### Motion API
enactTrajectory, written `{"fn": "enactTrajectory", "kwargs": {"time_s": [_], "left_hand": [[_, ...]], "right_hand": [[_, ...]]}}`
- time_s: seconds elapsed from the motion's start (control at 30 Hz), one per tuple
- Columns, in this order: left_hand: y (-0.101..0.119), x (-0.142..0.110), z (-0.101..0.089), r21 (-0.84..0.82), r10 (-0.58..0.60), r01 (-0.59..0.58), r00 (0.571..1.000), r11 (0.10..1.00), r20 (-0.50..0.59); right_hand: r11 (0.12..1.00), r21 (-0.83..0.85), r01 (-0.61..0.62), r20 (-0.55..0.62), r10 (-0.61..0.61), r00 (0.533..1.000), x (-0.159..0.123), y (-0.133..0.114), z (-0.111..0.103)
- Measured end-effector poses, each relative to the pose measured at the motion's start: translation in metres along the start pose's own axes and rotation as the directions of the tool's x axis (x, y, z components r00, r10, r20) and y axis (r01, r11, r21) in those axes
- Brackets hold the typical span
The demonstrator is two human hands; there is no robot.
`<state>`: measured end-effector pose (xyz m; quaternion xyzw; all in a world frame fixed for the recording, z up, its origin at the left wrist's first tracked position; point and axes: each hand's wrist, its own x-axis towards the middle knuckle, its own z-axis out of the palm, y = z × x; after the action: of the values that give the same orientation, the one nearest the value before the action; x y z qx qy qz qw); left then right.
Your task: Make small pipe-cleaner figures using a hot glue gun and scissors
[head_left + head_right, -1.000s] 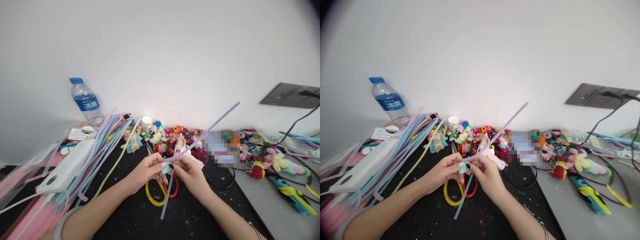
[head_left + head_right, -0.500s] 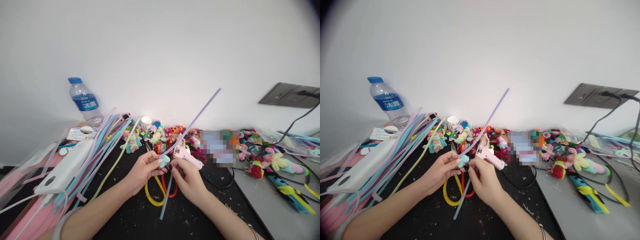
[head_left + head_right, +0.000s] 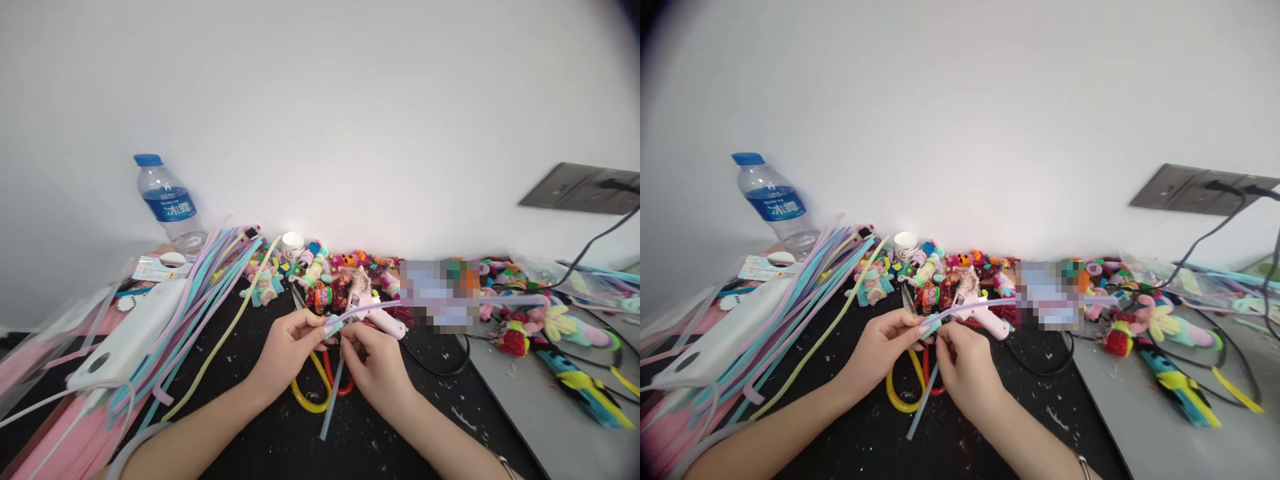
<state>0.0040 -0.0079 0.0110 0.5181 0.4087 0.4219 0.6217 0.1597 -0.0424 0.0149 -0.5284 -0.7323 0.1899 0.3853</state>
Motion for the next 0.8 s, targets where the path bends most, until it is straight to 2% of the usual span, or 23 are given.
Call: {"fn": "enactTrajectory", "kwargs": {"time_s": [0.17,0.33,0.43,0.57,0.8], "left_hand": [[0.0,0.002,-0.003,-0.114,-0.118,0.123,0.992,0.986,0.055],[0.002,0.007,-0.01,-0.297,-0.147,0.195,0.973,0.935,0.177],[0.002,0.008,-0.013,-0.372,-0.156,0.239,0.958,0.897,0.239],[0.002,0.008,-0.015,-0.405,-0.17,0.272,0.948,0.873,0.27],[0.003,0.009,-0.015,-0.429,-0.172,0.291,0.94,0.855,0.295]], "right_hand": [[0.989,0.117,-0.095,-0.011,0.097,0.995,0.001,-0.004,-0.001],[0.946,0.272,-0.179,0.026,0.178,0.984,0.004,-0.003,-0.003],[0.917,0.372,-0.142,0.013,0.148,0.989,0.007,-0.001,-0.005],[0.883,0.468,-0.046,-0.036,0.071,0.997,0.01,0.0,-0.006],[0.831,0.556,-0.025,0.002,0.028,1.0,0.011,-0.001,-0.007]]}}
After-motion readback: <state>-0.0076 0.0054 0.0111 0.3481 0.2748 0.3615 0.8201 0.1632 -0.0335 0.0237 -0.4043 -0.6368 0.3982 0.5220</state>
